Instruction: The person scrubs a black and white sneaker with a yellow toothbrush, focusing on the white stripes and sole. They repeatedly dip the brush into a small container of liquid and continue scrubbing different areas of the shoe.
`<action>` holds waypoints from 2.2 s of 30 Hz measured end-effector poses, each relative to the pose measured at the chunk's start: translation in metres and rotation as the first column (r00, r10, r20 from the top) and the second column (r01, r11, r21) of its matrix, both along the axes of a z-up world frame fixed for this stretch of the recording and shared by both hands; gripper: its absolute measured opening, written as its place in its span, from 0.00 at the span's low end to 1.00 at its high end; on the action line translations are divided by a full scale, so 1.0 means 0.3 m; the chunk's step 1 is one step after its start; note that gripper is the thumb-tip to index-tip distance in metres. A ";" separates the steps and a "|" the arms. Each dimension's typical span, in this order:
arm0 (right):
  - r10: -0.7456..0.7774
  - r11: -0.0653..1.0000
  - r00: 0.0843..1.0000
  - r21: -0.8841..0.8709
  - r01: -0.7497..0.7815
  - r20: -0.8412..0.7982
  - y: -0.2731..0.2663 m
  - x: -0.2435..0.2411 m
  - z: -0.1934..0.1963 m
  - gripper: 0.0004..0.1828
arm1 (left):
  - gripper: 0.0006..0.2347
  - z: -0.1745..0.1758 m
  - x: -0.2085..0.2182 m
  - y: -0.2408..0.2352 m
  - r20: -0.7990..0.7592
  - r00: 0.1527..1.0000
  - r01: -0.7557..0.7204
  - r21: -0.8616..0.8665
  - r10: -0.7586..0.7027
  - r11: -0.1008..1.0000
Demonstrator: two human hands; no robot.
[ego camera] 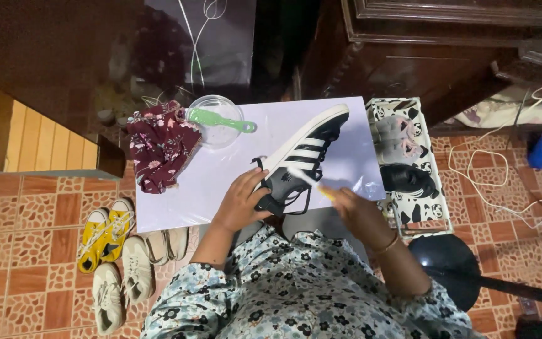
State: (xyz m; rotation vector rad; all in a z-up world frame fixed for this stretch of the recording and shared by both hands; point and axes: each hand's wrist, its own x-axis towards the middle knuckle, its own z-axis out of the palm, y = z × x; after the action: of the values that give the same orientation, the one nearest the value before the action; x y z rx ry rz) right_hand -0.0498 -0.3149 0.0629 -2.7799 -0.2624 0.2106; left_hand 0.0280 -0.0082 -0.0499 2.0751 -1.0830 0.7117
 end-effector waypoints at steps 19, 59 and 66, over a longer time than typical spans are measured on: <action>0.121 0.956 0.858 -0.292 0.035 0.500 -0.054 0.096 0.021 0.24 | 0.27 -0.009 0.007 0.002 -0.005 1.000 0.001 0.006 -0.001 1.000; 0.362 0.844 0.852 -0.521 -0.127 0.379 -0.065 0.104 -0.035 0.30 | 0.26 -0.006 0.008 -0.002 0.009 1.000 -0.004 -0.018 0.004 1.000; 0.274 0.942 0.885 -0.290 -0.168 0.377 -0.104 0.135 0.090 0.27 | 0.24 -0.021 0.001 0.004 -0.020 1.000 0.003 -0.011 -0.003 1.000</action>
State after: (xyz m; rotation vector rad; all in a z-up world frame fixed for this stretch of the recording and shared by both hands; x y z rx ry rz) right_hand -0.0095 -0.3459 0.0898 -3.0164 -0.7097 -0.3233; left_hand 0.0282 -0.0070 -0.0563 2.0664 -1.0687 0.6921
